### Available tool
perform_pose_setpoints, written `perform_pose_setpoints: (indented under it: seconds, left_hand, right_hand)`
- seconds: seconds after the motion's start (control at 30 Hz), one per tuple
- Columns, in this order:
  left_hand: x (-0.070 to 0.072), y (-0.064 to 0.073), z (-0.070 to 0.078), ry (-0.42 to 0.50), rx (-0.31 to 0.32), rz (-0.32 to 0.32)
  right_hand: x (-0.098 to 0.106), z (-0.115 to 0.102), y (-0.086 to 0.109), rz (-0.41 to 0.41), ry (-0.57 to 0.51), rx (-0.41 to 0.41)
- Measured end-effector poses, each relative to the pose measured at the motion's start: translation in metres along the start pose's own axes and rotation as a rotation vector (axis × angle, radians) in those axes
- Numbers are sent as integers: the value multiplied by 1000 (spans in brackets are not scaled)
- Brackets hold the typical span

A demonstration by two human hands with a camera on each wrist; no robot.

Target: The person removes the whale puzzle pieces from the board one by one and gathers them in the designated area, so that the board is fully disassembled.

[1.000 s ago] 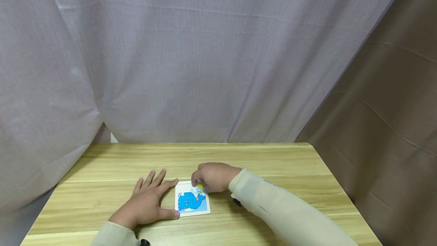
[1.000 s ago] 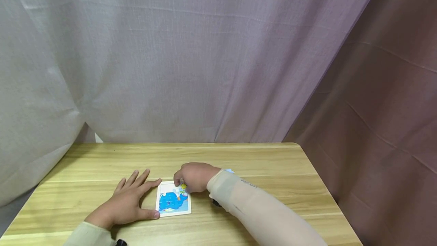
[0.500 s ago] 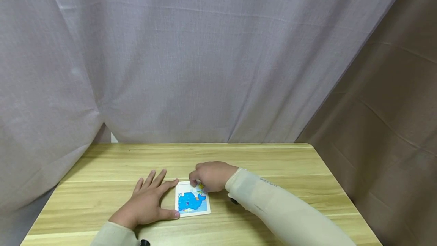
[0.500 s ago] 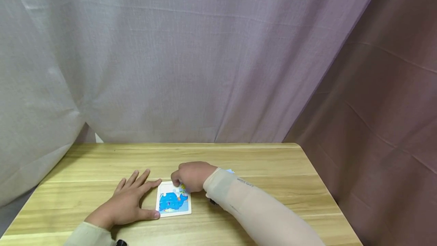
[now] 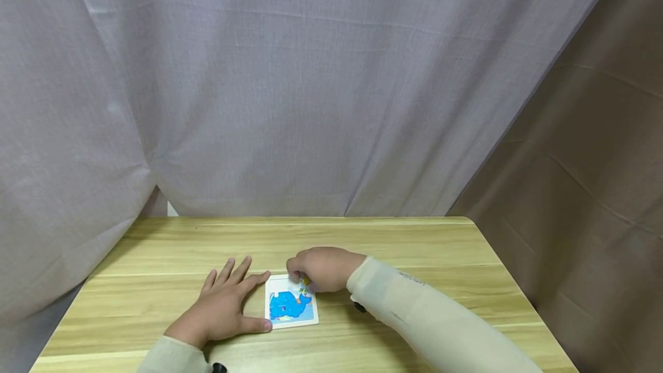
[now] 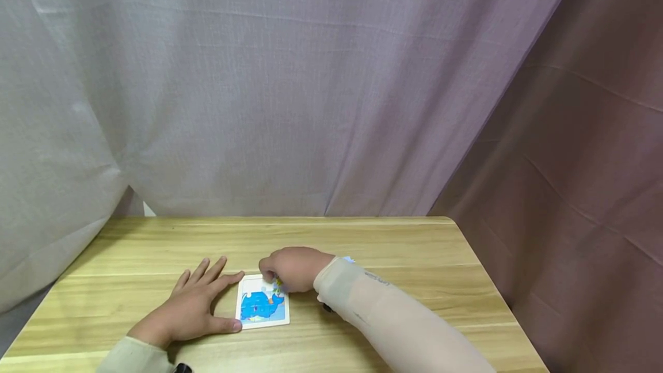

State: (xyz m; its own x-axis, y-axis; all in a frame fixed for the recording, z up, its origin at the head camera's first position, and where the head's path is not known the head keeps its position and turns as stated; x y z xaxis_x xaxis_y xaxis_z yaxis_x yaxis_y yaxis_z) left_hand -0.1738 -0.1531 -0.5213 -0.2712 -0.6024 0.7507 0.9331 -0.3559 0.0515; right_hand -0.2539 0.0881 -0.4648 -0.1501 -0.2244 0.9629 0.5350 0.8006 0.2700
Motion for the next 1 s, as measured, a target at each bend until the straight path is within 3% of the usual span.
perform_pose_setpoints:
  seconds: [0.87, 1.0]
  left_hand:
    - [0, -1, 0, -5, 5, 7]
    - [-1, -1, 0, -17, -2, 6]
  right_hand:
    - [-19, 8, 18, 196, -107, 117]
    - [-18, 8, 21, 207, -190, 121]
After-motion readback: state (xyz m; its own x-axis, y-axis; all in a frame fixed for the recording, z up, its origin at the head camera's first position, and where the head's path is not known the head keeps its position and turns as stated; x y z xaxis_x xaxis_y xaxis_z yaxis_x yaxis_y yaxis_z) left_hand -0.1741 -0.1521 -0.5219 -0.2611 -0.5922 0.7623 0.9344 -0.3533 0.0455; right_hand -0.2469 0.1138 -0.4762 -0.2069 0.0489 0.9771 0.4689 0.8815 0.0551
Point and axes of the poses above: each hand's wrist, its own y-axis away from the middle knuckle, its own x-axis out of the back of the hand, z = x × y, the point moved 3 cm from there along -y, towards the middle knuckle, and after that the axes turned 9 degrees about y, right-handed, at the moved point
